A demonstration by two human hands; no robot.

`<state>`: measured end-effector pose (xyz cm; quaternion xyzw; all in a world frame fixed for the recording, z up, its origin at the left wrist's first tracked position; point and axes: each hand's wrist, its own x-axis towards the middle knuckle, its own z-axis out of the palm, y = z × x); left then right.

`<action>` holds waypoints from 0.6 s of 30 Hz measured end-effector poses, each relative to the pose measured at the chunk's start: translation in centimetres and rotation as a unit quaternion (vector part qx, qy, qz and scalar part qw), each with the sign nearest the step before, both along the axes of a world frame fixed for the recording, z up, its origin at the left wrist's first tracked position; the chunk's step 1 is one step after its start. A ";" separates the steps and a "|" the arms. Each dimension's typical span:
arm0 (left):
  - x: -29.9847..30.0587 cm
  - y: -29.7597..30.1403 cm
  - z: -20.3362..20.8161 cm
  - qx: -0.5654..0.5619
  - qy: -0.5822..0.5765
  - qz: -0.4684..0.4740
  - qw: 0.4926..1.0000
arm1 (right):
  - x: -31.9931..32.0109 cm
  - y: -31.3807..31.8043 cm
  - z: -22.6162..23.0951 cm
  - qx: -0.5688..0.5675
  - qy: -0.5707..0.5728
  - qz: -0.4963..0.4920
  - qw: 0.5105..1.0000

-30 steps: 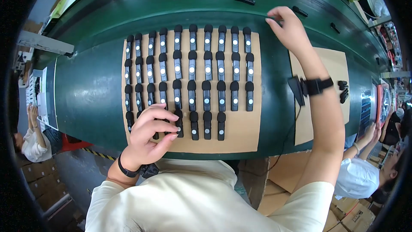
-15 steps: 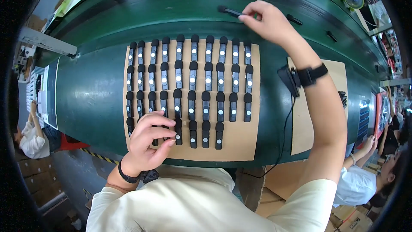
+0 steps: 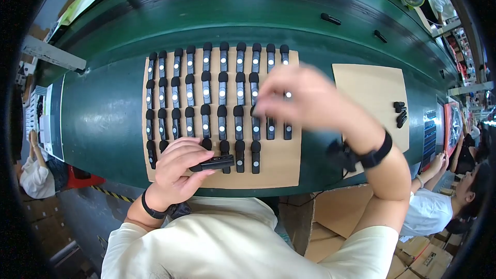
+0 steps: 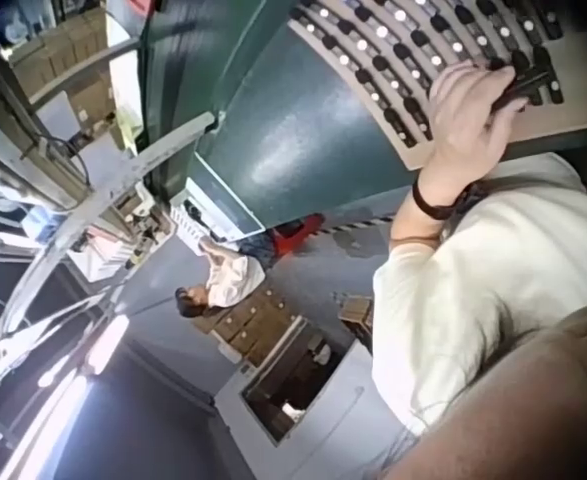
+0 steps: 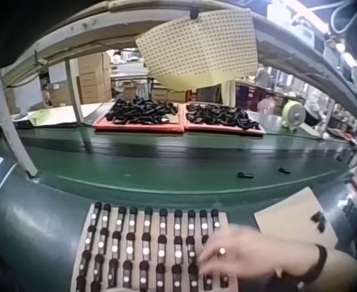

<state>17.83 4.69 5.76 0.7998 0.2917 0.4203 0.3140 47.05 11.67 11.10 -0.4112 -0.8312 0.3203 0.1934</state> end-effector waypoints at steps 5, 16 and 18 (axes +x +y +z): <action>-0.4 0.0 -0.5 -0.019 -0.014 0.008 1.000 | 10.4 9.5 -6.5 0.188 -0.097 -0.299 0.931; -1.5 -0.7 -0.9 -0.081 -0.041 0.019 0.996 | 17.3 15.8 -11.5 0.114 -0.172 -0.372 0.905; -1.5 -0.5 -0.8 -0.090 -0.045 0.020 0.995 | 16.3 14.4 -9.8 0.053 -0.058 -0.362 0.929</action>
